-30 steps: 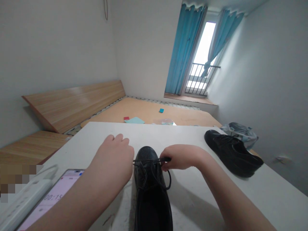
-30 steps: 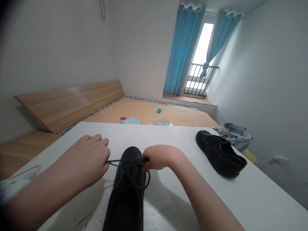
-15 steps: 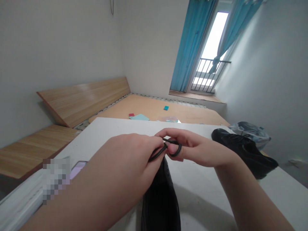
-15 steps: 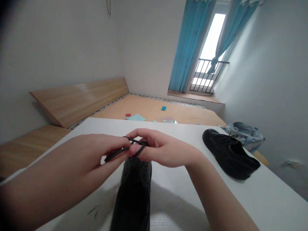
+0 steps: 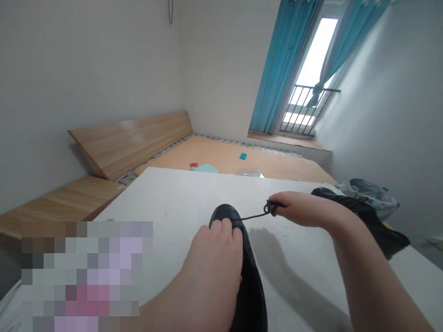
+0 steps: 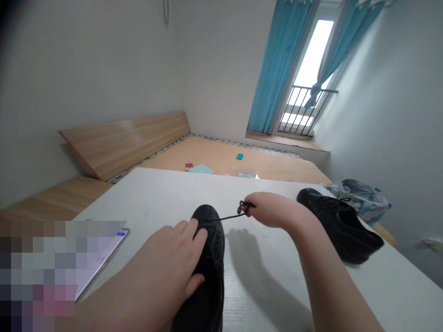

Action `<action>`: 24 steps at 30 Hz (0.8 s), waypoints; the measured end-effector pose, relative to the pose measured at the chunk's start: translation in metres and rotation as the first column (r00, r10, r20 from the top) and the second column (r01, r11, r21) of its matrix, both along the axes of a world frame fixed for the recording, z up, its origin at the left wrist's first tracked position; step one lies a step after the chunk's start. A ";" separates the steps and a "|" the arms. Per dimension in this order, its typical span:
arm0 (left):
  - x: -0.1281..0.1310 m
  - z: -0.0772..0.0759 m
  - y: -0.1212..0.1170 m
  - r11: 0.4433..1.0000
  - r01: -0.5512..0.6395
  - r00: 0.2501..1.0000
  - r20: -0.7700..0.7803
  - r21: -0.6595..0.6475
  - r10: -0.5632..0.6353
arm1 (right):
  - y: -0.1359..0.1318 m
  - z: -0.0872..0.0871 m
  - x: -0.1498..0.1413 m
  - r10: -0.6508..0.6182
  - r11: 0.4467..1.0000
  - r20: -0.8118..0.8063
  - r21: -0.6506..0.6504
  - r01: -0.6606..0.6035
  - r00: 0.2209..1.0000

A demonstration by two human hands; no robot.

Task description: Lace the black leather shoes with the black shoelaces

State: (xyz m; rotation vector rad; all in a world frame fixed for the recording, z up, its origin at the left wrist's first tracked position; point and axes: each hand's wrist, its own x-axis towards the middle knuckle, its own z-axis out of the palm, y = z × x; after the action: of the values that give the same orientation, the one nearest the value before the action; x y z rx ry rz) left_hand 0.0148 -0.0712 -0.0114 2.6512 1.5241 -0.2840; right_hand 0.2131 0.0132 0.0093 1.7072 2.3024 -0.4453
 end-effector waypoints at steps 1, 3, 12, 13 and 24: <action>0.002 -0.003 -0.001 1.000 0.008 1.000 -0.015 0.023 -0.008 | 0.005 -0.005 0.003 -0.032 0.999 0.055 -0.028 0.034 0.998; 0.006 -0.009 -0.001 0.994 0.026 0.999 -0.028 0.107 -0.023 | 0.012 -0.016 0.005 -0.042 0.993 0.093 -0.109 0.052 0.995; 0.010 -0.008 0.005 0.997 0.055 0.998 -0.016 0.060 -0.054 | -0.032 0.013 -0.013 0.109 0.988 -0.056 -0.102 -0.114 0.992; 0.008 -0.005 0.008 0.996 0.071 0.997 -0.007 0.055 -0.071 | -0.041 0.022 -0.015 0.168 0.978 -0.128 -0.101 -0.181 0.978; -0.002 0.017 0.020 0.997 0.073 0.997 0.016 0.006 -0.073 | -0.093 -0.036 -0.088 0.531 0.848 -0.041 0.008 -0.531 0.847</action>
State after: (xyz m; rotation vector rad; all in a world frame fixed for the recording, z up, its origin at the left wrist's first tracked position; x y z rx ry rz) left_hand 0.0125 -0.0513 0.0052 2.7108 1.4275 -0.2615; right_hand 0.1247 -0.0802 -0.0265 0.9825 2.6569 -0.3659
